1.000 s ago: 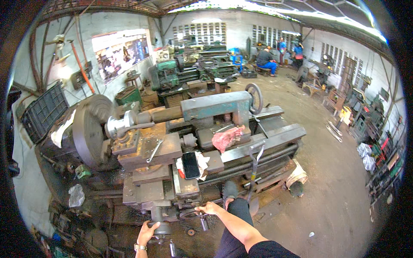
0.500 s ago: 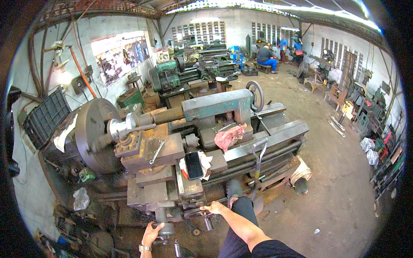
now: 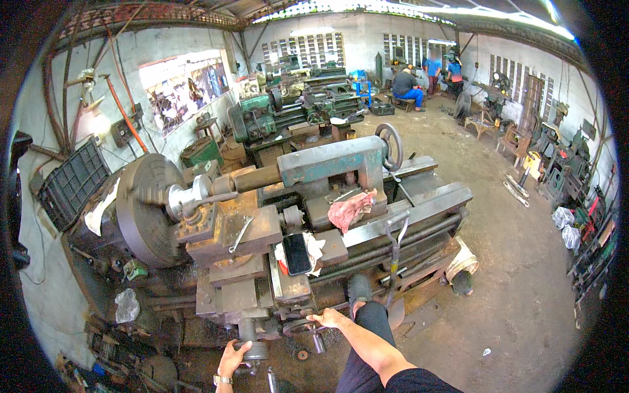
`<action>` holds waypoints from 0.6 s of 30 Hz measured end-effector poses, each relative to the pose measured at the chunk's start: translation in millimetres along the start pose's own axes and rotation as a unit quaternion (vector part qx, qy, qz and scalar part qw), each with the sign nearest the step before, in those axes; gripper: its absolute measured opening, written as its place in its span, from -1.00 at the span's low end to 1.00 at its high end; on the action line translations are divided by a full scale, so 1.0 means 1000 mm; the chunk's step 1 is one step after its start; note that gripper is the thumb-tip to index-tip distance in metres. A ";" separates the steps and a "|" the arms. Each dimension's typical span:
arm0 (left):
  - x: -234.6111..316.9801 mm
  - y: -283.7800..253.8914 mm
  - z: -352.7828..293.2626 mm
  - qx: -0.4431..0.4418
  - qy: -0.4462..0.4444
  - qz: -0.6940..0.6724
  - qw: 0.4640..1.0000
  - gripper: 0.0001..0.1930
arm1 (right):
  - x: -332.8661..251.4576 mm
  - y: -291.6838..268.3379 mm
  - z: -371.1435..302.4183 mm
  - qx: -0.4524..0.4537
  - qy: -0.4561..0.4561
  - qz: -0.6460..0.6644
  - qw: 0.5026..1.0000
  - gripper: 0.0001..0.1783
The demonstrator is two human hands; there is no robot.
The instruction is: The person operates a metal lathe, using both hands to turn the cross-slide and compound handwheels while the chuck rotates. The operator repeatedly adjusts the tool position and briefly pauses to observe the machining process. No finished part or final placement is shown.
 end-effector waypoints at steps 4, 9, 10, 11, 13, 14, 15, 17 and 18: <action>-0.005 0.001 0.005 -0.006 0.001 -0.003 1.000 0.15 | 0.012 0.007 0.008 0.009 -0.006 0.014 1.000 0.08; -0.004 0.001 0.004 -0.004 0.004 -0.011 1.000 0.15 | 0.012 0.007 0.010 0.011 -0.006 0.021 1.000 0.15; -0.002 0.001 0.003 -0.008 0.007 -0.014 1.000 0.15 | 0.011 0.006 0.008 0.010 -0.011 0.031 0.999 0.16; 0.002 0.001 0.001 -0.011 0.011 -0.018 1.000 0.14 | 0.010 0.004 0.006 0.006 -0.007 0.032 0.999 0.15; 0.008 -0.002 -0.004 -0.007 0.012 -0.004 1.000 0.14 | 0.008 0.004 0.005 0.000 -0.001 0.037 0.999 0.14; 0.012 -0.003 -0.007 0.001 0.012 0.011 1.000 0.13 | 0.011 0.004 0.005 -0.002 0.035 0.009 0.999 0.10; 0.015 -0.005 -0.010 0.013 0.011 0.033 0.999 0.13 | 0.010 0.004 0.007 0.004 0.025 0.010 1.000 0.11; 0.020 -0.005 -0.013 0.008 0.016 0.021 1.000 0.13 | 0.012 0.006 0.009 0.013 0.009 0.009 1.000 0.13; 0.020 -0.005 -0.014 0.013 0.018 0.023 0.999 0.13 | 0.014 0.008 0.012 0.011 0.018 0.006 1.000 0.15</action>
Point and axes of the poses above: each hand's wrist, its own z-axis towards the middle knuckle, its own y-axis out of the palm, x = y × z, the point moved 4 cm from there along z, towards the middle knuckle, and after that the axes turned 4 degrees about y, right-handed, at the moved point
